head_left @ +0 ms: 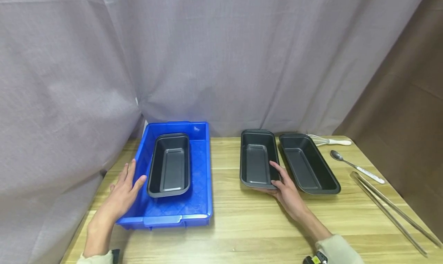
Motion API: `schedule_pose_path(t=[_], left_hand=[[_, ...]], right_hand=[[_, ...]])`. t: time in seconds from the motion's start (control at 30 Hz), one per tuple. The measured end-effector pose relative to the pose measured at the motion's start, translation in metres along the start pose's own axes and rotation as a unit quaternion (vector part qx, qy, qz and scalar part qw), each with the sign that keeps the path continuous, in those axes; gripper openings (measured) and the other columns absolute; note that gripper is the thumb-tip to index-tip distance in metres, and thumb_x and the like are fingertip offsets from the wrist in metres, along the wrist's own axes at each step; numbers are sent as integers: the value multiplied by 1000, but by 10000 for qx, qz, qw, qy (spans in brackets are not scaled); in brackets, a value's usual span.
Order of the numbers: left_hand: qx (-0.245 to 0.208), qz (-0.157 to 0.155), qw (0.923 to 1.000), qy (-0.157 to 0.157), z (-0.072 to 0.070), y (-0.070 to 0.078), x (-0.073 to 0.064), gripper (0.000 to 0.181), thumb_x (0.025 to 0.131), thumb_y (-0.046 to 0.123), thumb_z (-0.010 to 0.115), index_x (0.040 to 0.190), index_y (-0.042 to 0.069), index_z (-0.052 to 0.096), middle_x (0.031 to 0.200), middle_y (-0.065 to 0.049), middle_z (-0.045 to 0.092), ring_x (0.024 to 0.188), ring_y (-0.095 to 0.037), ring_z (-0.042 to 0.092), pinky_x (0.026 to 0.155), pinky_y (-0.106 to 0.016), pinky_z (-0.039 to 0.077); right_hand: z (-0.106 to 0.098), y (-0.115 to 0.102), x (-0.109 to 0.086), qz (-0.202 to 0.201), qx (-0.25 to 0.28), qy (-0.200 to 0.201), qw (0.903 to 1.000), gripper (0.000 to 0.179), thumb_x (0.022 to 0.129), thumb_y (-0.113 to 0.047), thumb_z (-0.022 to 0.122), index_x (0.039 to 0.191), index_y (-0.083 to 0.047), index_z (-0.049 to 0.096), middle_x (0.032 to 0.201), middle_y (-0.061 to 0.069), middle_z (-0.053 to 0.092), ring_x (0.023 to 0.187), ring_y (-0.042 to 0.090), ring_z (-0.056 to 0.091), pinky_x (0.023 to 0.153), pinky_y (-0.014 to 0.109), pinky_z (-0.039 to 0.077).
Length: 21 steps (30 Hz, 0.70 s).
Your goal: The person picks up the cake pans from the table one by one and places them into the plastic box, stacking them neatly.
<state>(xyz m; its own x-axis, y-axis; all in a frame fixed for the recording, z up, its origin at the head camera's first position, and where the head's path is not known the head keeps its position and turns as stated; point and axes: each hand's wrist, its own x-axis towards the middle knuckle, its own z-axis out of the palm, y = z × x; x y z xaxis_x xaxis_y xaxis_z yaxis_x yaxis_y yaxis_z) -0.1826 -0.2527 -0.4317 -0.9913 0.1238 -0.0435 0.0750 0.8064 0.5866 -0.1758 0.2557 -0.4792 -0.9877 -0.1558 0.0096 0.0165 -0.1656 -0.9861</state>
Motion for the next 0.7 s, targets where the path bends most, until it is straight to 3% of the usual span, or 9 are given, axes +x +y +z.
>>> schedule_pose_path(t=[0.17,0.33,0.4,0.57,0.7], left_hand=[[-20,-19,10000,-6,0,0,-1,83,119,53,34,175,2,-1,176,-41,0,161,-67,6,119,-90,7],[-27,-9,10000,-3,0,0,-2,84,119,53,34,175,2,-1,176,-41,1,161,-66,6,119,-90,7],[-36,-17,10000,-9,0,-1,-2,84,119,53,34,175,2,-1,176,-41,1,161,-66,6,119,-90,7],[-35,-42,10000,-24,-1,-1,-1,83,119,52,35,175,3,-2,176,-41,1,162,-65,6,119,-90,6],[-12,-31,10000,-30,0,0,0,83,119,51,35,175,2,-2,176,-41,1,162,-66,7,119,-90,7]], right_hand=[[11,-9,-1,-122,72,-187,9997,67,111,6,34,173,-8,17,177,20,5,140,16,56,107,23,55],[22,-20,-1,-239,629,-797,9945,58,115,3,37,168,-17,26,173,34,4,124,23,76,110,28,56],[28,-24,0,-307,759,-984,9918,55,116,1,38,166,-18,27,171,37,11,118,29,79,112,29,56],[47,-39,0,-363,906,-1042,9898,52,116,0,40,164,-18,31,170,43,12,117,31,79,112,29,56],[65,-51,-1,-336,1063,-1085,9878,53,115,1,39,162,-23,35,171,44,5,116,30,79,110,33,58]])
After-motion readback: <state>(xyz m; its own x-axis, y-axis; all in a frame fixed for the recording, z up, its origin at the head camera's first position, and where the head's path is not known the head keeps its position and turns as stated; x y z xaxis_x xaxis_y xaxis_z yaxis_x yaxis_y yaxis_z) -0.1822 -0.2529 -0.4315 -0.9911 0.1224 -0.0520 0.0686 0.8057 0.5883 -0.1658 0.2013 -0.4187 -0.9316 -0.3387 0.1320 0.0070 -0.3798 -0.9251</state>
